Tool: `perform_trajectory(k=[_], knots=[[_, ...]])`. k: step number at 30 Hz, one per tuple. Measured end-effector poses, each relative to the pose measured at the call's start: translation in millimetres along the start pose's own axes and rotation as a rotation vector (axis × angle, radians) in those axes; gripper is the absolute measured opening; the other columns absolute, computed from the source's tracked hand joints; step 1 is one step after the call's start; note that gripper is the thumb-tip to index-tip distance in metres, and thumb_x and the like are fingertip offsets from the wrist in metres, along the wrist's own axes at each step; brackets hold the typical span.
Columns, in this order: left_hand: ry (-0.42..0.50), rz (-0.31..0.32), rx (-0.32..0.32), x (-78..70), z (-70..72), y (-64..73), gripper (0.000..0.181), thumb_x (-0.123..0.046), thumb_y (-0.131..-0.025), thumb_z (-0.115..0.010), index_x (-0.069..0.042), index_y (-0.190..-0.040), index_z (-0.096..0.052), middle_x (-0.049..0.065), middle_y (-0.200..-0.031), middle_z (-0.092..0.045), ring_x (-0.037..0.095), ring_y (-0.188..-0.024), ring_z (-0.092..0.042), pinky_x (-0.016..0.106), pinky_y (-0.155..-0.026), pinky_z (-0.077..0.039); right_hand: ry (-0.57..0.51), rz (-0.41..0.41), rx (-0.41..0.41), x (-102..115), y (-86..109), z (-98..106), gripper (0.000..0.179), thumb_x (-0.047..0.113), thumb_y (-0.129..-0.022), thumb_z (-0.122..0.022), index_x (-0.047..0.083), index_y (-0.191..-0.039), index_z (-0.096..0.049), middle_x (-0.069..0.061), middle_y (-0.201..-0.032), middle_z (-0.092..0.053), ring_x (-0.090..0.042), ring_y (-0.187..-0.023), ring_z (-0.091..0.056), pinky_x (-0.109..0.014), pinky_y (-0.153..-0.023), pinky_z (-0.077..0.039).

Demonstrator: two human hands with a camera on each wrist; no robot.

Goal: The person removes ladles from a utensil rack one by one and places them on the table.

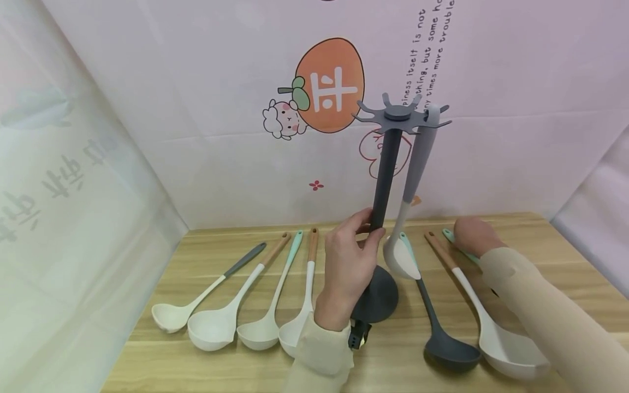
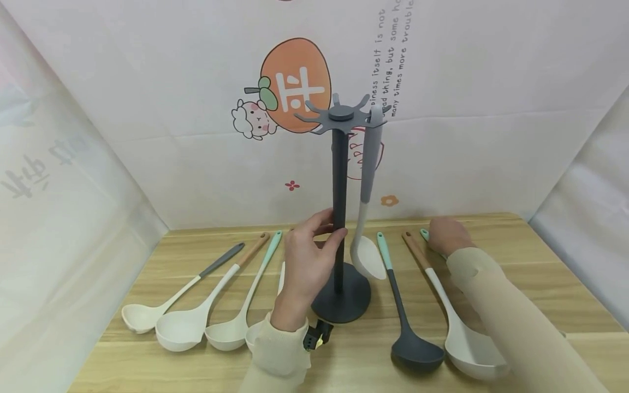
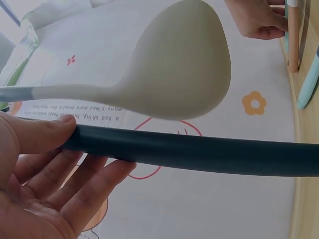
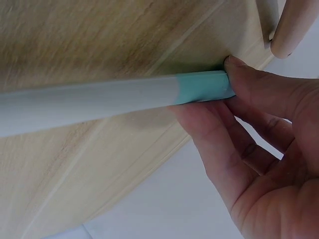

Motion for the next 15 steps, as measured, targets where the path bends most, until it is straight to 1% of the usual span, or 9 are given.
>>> perform_trajectory(k=[5,11,15], knots=[[0.008,-0.007,0.000,-1.6,-0.1,1.1,0.032,0.003,-0.094,-0.074,0.003,-0.126,-0.073,0.018,-0.113,-0.079,0.029,-0.098,-0.080,0.018,-0.078,-0.063,-0.014,-0.021,0.019,0.8,0.1,-0.2,0.027,0.006,-0.097,-0.059,0.006,-0.070,-0.060,-0.014,-0.075,-0.062,-0.025,-0.066,-0.056,-0.036,-0.059,-0.053],[0.008,-0.023,0.007,-2.4,-0.3,1.6,0.033,0.003,-0.095,-0.073,0.003,-0.127,-0.072,0.019,-0.110,-0.079,0.029,-0.099,-0.080,0.022,-0.079,-0.065,-0.013,-0.022,0.019,-0.2,-1.4,-0.7,0.027,0.005,-0.096,-0.061,0.007,-0.069,-0.060,-0.013,-0.075,-0.062,-0.024,-0.066,-0.056,-0.035,-0.058,-0.052],[-0.003,-0.033,0.013,-3.0,0.1,1.9,0.032,0.004,-0.096,-0.072,0.003,-0.128,-0.072,0.020,-0.109,-0.079,0.029,-0.100,-0.079,0.020,-0.079,-0.064,-0.017,-0.023,0.027,-1.4,-2.0,-1.8,0.028,0.004,-0.096,-0.059,0.006,-0.069,-0.060,-0.012,-0.073,-0.062,-0.023,-0.065,-0.055,-0.033,-0.057,-0.050]])
Point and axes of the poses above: each hand's wrist, its own y-axis away from the middle knuckle, its own z-axis out of the back of the hand, x = y × z, the point moved 2 cm from there along -y, towards the middle knuckle
